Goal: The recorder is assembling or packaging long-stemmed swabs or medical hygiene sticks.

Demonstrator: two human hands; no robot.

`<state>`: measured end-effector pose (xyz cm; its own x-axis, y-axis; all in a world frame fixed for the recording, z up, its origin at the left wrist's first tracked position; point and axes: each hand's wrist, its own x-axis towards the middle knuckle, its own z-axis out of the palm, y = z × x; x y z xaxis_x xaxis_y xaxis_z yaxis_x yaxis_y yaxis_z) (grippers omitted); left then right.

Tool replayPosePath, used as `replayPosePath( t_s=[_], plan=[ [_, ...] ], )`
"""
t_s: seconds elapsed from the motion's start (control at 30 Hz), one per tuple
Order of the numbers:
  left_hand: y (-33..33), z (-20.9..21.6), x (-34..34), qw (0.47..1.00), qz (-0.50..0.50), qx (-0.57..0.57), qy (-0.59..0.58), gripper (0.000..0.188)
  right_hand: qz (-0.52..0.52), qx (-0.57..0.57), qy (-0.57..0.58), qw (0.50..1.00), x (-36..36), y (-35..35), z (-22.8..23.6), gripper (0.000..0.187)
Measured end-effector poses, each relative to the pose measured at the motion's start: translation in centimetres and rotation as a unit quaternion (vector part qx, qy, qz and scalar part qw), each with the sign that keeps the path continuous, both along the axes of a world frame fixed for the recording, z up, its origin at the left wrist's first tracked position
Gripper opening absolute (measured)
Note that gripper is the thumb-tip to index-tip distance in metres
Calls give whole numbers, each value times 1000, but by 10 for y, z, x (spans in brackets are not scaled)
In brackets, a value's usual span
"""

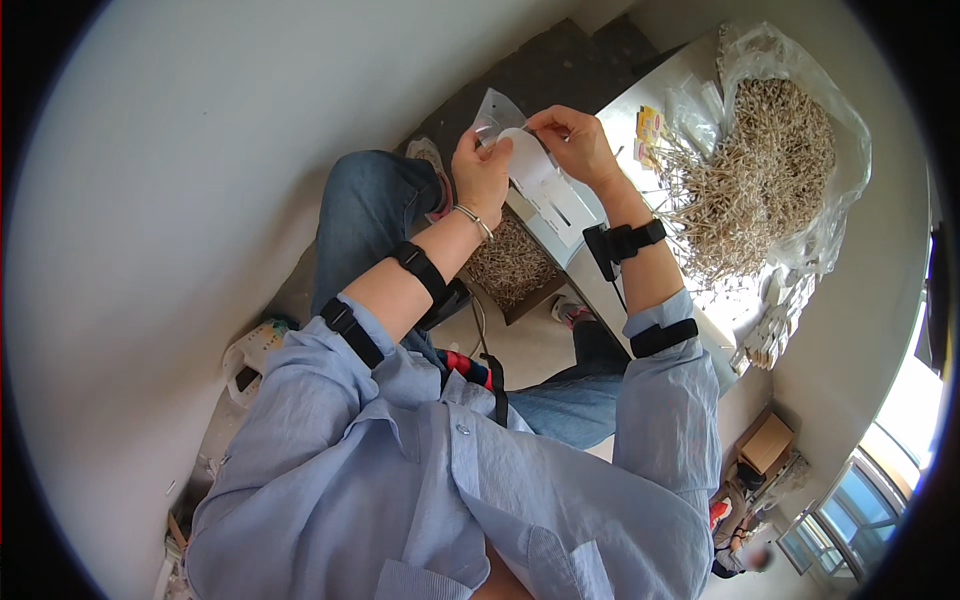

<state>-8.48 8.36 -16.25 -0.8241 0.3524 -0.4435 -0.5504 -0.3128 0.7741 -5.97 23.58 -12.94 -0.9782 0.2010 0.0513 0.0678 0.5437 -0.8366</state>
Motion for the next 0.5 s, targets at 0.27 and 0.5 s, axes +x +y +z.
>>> replayPosePath(
  t_s=[0.27,0.5],
  plan=[
    [-4,-1,12,999,-41,-33,12,45,-116,-52,-110,986,1,-12,-2,23],
    [-3,-12,2,996,67,-29,-53,62,-101,-13,-167,981,-3,-15,-4,24]
  ],
)
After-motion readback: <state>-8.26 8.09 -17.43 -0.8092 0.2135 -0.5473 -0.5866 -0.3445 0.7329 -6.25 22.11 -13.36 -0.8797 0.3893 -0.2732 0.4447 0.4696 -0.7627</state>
